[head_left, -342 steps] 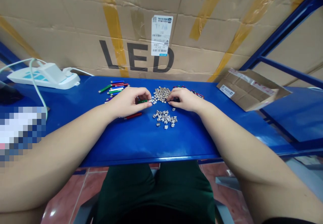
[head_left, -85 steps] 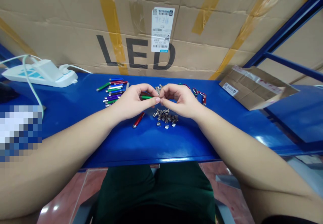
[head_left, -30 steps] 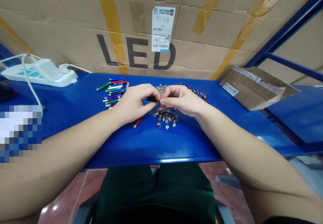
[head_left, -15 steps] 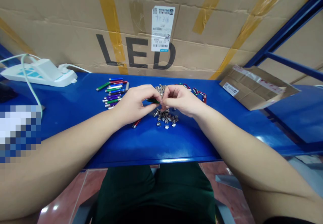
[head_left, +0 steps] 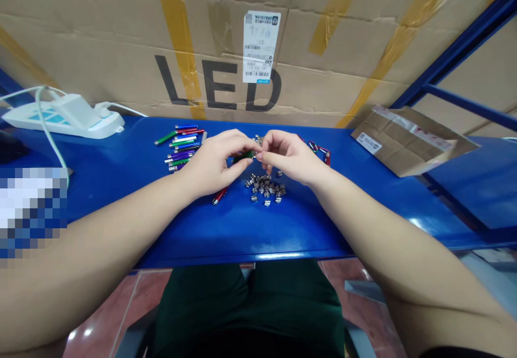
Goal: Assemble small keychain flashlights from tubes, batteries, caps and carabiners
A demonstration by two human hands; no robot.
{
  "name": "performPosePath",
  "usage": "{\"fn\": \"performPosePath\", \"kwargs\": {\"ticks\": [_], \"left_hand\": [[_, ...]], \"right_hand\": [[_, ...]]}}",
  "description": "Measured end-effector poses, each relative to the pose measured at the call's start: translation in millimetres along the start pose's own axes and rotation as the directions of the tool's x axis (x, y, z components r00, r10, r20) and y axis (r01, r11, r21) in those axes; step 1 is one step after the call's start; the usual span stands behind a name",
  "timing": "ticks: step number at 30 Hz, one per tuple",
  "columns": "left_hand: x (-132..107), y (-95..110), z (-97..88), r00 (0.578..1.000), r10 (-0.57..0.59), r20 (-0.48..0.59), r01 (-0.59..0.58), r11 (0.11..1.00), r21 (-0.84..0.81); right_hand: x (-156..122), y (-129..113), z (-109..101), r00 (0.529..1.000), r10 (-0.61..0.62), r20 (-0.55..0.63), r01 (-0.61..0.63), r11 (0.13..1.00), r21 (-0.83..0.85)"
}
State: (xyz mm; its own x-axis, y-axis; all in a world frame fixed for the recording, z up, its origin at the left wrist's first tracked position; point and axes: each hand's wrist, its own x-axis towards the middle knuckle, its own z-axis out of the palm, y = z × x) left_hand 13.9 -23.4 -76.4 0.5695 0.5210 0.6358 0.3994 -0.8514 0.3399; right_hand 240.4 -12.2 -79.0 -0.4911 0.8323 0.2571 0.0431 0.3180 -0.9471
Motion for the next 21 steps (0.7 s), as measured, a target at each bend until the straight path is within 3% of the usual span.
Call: {"fn": "performPosePath", "kwargs": {"ticks": [15, 21], "left_hand": [[0.0, 1.7, 0.3, 0.996, -0.090, -0.004, 0.090, 0.993, -0.076], [-0.2, 0.6, 1.5, 0.997, -0.068, -0.023, 0.066, 0.995, -0.069]], "right_hand": [[-2.7, -3.2, 2.8, 1.000, 0.006, 0.024, -0.005, 0.999, -0.048], [-2.8, 0.0, 1.3, 0.999, -0.001, 0.032, 0.003, 0.999, -0.053]]}}
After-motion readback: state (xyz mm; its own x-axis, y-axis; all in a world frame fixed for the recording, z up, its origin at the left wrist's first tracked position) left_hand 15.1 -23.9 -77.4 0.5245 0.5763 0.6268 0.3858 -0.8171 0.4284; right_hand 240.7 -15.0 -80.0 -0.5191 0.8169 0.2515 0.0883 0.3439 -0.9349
